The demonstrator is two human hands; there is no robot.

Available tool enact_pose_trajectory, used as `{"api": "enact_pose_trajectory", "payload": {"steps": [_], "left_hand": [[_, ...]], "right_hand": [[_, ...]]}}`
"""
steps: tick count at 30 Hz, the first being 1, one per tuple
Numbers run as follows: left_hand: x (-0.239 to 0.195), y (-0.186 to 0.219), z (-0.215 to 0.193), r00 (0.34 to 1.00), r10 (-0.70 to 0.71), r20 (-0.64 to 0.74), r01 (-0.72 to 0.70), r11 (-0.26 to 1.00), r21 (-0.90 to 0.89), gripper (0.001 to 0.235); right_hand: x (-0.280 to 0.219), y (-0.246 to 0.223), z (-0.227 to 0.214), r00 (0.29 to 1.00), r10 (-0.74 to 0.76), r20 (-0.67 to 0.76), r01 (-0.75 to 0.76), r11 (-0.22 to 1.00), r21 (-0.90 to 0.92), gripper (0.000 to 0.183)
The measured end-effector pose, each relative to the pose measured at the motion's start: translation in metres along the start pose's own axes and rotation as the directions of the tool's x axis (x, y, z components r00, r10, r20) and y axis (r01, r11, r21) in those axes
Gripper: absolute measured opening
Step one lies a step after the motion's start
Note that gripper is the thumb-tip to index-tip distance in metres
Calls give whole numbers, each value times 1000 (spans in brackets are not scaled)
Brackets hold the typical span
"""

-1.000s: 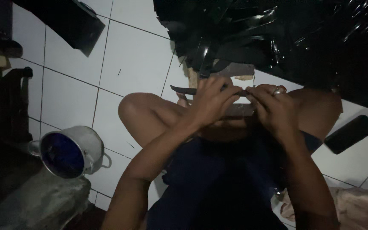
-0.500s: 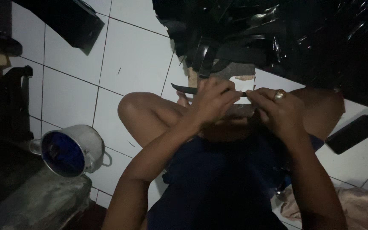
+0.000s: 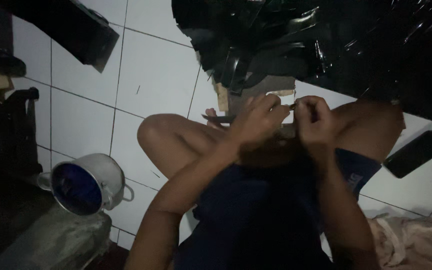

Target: The person sits on a tiled floor and uses a knife to cut a black flexible sheet into thin strips. The person holds the sheet against a small wooden block and repeatedly slices off narrow pieces, which accumulate on the floor.

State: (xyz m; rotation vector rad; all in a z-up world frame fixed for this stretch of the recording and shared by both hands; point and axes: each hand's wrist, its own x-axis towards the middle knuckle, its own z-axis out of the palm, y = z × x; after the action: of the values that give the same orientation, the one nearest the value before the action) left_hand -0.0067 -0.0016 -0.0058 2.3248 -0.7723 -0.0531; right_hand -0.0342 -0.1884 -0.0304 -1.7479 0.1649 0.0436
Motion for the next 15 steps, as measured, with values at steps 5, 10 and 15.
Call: {"api": "enact_pose_trajectory", "payload": {"steps": [5, 10, 15], "left_hand": [[6, 5, -1, 996, -39, -75, 34, 997, -66, 20], [-3, -9, -10, 993, -13, -116, -3, 991, -135, 26], [-7, -9, -21, 997, -78, 24, 80, 992, -99, 27]], "right_hand": [[5, 0, 13, 981, 171, -88, -165, 983, 78, 15], [13, -2, 9, 976, 214, -44, -202, 962, 186, 19], [19, -6, 9, 960, 280, -27, -277, 957, 85, 23]]}}
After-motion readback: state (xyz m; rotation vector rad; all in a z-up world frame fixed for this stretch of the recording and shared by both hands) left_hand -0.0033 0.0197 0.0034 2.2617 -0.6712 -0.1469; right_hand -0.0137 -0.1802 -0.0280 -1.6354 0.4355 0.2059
